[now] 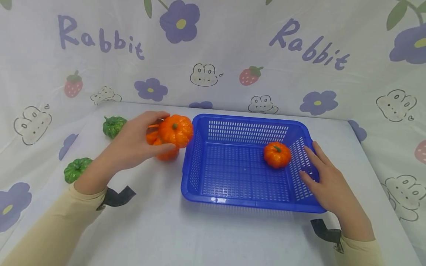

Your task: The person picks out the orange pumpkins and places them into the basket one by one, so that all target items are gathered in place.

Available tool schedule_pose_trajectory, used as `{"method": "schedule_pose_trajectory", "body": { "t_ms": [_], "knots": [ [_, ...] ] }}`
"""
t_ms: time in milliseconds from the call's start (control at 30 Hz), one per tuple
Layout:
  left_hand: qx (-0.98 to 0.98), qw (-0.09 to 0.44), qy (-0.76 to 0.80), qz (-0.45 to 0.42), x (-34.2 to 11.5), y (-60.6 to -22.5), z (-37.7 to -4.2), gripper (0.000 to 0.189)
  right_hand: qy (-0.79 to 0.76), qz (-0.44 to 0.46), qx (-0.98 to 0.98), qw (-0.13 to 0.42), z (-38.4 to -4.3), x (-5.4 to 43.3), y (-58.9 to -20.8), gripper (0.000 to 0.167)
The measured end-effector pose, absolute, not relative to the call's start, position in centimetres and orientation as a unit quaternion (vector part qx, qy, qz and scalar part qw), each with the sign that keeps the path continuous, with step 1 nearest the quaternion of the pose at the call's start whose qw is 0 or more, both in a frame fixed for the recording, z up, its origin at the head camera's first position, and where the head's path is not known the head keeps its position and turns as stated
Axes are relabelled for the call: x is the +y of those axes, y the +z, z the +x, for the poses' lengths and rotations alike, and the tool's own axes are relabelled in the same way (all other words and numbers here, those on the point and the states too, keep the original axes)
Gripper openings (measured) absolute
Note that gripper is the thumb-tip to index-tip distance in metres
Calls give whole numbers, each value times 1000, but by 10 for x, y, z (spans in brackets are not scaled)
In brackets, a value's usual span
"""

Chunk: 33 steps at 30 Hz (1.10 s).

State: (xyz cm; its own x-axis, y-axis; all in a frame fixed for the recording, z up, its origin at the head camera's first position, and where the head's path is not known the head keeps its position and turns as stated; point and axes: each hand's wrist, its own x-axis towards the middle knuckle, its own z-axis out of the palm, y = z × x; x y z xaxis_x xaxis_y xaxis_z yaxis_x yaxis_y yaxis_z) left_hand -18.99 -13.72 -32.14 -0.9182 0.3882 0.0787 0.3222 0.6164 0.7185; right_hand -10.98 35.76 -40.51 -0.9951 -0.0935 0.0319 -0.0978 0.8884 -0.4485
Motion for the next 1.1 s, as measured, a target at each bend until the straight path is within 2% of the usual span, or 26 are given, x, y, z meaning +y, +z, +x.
{"method": "schedule_pose_trajectory", "body": {
  "t_ms": [533, 1100],
  "knots": [
    [878, 70, 403, 249, -111, -316, -195, 76, 234, 46, -971, 4, -109, 358, -405, 76],
    [882, 69, 370, 283, -95, -315, -200, 76, 234, 45, -971, 7, -109, 357, -406, 76]
  ]
}}
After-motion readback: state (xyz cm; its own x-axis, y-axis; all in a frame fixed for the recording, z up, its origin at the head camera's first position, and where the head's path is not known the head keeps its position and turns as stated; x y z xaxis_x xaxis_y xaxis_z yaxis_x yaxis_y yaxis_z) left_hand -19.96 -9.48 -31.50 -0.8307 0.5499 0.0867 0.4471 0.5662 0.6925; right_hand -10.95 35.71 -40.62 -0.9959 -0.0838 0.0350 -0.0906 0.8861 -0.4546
